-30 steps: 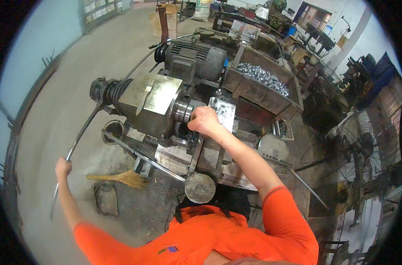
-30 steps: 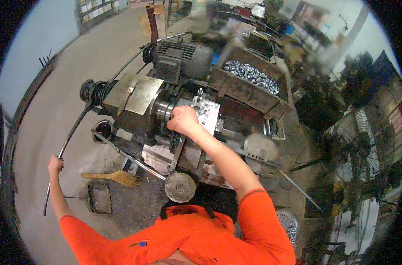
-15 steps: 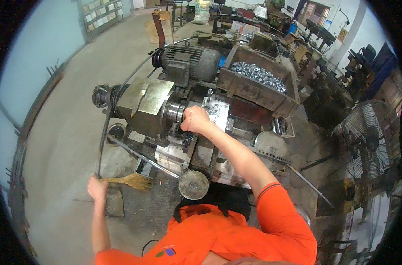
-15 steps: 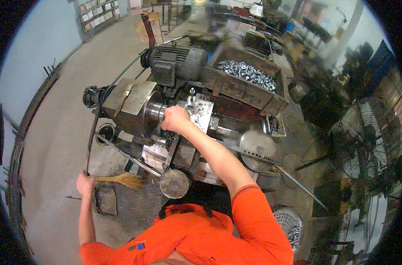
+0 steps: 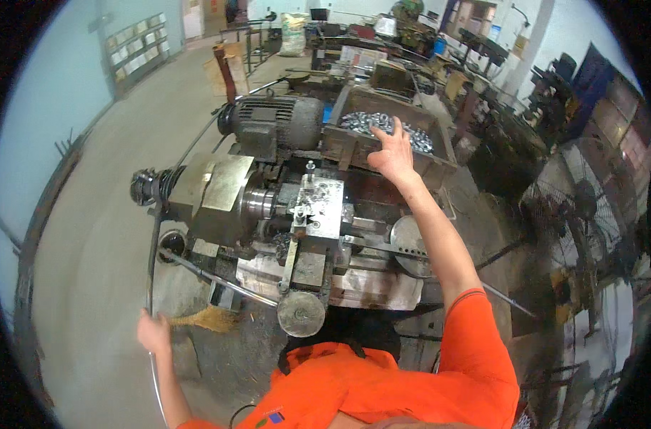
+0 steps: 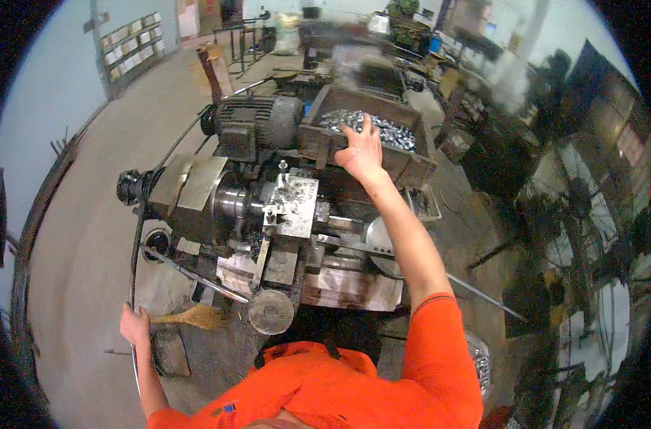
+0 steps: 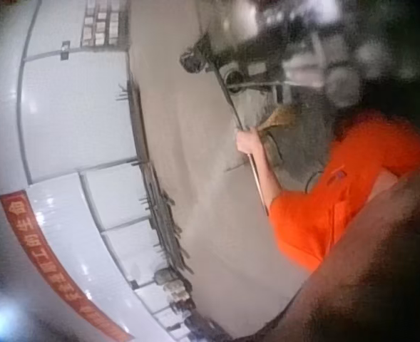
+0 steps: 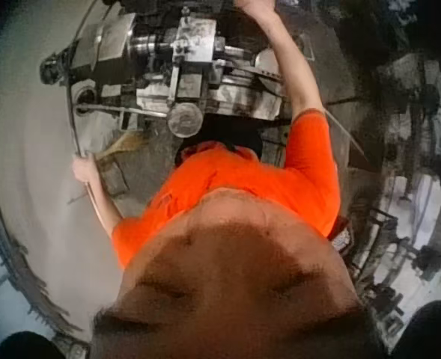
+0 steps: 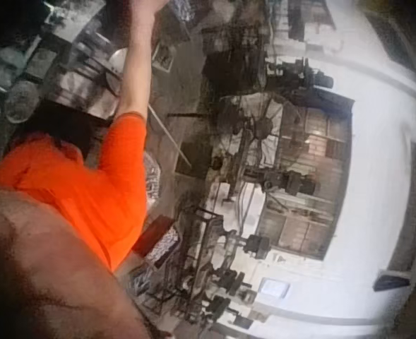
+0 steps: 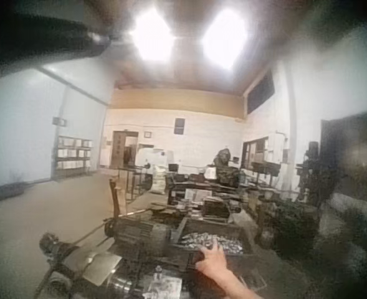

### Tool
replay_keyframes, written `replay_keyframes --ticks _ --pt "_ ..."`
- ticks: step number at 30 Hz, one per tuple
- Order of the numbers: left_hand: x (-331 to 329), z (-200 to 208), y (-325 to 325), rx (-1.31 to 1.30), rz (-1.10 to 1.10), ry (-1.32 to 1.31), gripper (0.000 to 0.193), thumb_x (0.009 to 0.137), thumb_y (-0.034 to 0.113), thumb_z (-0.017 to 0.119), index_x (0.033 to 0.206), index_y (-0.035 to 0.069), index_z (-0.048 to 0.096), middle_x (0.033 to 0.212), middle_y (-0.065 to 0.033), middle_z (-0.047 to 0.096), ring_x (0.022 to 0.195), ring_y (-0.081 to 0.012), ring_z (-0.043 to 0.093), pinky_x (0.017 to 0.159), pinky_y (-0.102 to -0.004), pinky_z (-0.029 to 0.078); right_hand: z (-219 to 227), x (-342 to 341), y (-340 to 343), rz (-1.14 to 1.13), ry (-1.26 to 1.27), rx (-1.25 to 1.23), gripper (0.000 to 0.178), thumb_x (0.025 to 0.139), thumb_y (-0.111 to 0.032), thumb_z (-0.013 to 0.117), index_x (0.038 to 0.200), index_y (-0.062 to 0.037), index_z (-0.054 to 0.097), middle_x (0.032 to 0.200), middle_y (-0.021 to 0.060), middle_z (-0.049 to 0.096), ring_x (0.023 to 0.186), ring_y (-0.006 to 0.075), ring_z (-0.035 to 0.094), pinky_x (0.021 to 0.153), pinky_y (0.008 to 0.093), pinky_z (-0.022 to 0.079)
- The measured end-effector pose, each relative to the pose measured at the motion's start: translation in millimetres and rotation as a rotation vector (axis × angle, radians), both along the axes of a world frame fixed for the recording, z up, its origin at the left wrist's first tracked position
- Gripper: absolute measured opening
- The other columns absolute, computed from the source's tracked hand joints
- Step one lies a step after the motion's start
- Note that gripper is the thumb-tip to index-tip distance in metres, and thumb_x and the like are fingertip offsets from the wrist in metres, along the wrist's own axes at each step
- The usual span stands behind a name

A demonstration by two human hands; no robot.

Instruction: The person operates a metal turning machine, repeatedly inserting small metal parts into the chuck and using a long metal rod to guide or clear the work area. The person collects processed parts into a perforated metal basket.

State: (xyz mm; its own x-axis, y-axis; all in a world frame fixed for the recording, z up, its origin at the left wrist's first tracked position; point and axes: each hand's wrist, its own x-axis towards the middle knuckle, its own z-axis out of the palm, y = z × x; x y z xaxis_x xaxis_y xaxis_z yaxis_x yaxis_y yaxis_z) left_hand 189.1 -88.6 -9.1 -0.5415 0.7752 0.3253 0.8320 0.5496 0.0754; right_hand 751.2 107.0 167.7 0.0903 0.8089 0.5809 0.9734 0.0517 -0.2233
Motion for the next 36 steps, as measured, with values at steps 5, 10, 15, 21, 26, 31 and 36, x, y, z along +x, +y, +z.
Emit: replay_keyframes --ticks 5,10,15,21,26,31,36 --pt "-1 7 1 0.005 -0.065 -0.029 0.044 0.075 0.030 0.064 0.107 0.001 0.056 0.086 -0.0215 0.062 0.079 -0.0372 0.060 0.068 -0.0438 0.048 -18 44 -54 0.110 0.077 0.065 0.052 0.054 -0.019 0.061 0.105 -0.0121 0.064 0.138 0.0264 0.027 0.118 0.0421 0.038 0.098 0.0429 0.036" --pt "-31 18 10 -0.052 -0.394 -0.053 0.041 0.078 0.021 0.063 0.111 -0.002 0.055 0.093 -0.0213 0.062 0.086 -0.0359 0.058 0.076 -0.0401 0.046 -62 121 -164 -0.060 0.241 -0.084 0.046 0.054 -0.019 0.062 0.098 -0.0099 0.067 0.136 0.0263 0.032 0.118 0.0432 0.039 0.100 0.0417 0.035" --pt "58 63 35 0.138 -0.710 -0.366 0.031 0.086 0.015 0.057 0.110 -0.003 0.056 0.105 -0.0173 0.061 0.098 -0.0289 0.056 0.088 -0.0373 0.042 -122 192 -302 -0.444 0.232 -0.274 0.034 0.056 -0.019 0.062 0.087 -0.0051 0.069 0.131 0.0208 0.043 0.109 0.0359 0.051 0.093 0.0388 0.041" --pt "142 18 88 -0.195 -1.073 -0.502 0.032 0.088 0.018 0.056 0.110 -0.005 0.057 0.104 -0.0181 0.062 0.096 -0.0267 0.058 0.087 -0.0351 0.042 -190 225 -469 -0.639 0.166 -0.482 0.024 0.062 -0.016 0.058 0.079 -0.0029 0.068 0.111 0.0182 0.058 0.090 0.0291 0.060 0.076 0.0354 0.048" --pt "185 -20 103 -0.408 -1.047 -0.442 0.031 0.089 0.018 0.052 0.108 -0.006 0.058 0.098 -0.0163 0.065 0.087 -0.0216 0.062 0.076 -0.0312 0.047 -254 233 -584 -0.904 0.343 -0.591 0.020 0.062 -0.018 0.058 0.074 -0.0029 0.065 0.087 0.0188 0.064 0.081 0.0319 0.061 0.072 0.0361 0.049" --pt "176 -35 107 -0.139 -1.147 -0.470 0.030 0.089 0.020 0.052 0.102 -0.006 0.061 0.092 -0.0171 0.066 0.080 -0.0229 0.063 0.071 -0.0325 0.048 -260 203 -612 -1.129 0.279 -0.837 0.030 0.061 -0.017 0.058 0.087 -0.0041 0.066 0.085 0.0193 0.063 0.083 0.0338 0.061 0.075 0.0397 0.049" --pt "160 -45 106 -0.102 -1.146 -0.372 0.032 0.090 0.022 0.051 0.102 -0.006 0.061 0.091 -0.0186 0.065 0.078 -0.0235 0.063 0.071 -0.0332 0.048 -267 191 -616 -0.820 0.128 -1.143 0.031 0.061 -0.018 0.059 0.088 -0.0036 0.064 0.089 0.0211 0.064 0.087 0.0333 0.062 0.080 0.0381 0.050"
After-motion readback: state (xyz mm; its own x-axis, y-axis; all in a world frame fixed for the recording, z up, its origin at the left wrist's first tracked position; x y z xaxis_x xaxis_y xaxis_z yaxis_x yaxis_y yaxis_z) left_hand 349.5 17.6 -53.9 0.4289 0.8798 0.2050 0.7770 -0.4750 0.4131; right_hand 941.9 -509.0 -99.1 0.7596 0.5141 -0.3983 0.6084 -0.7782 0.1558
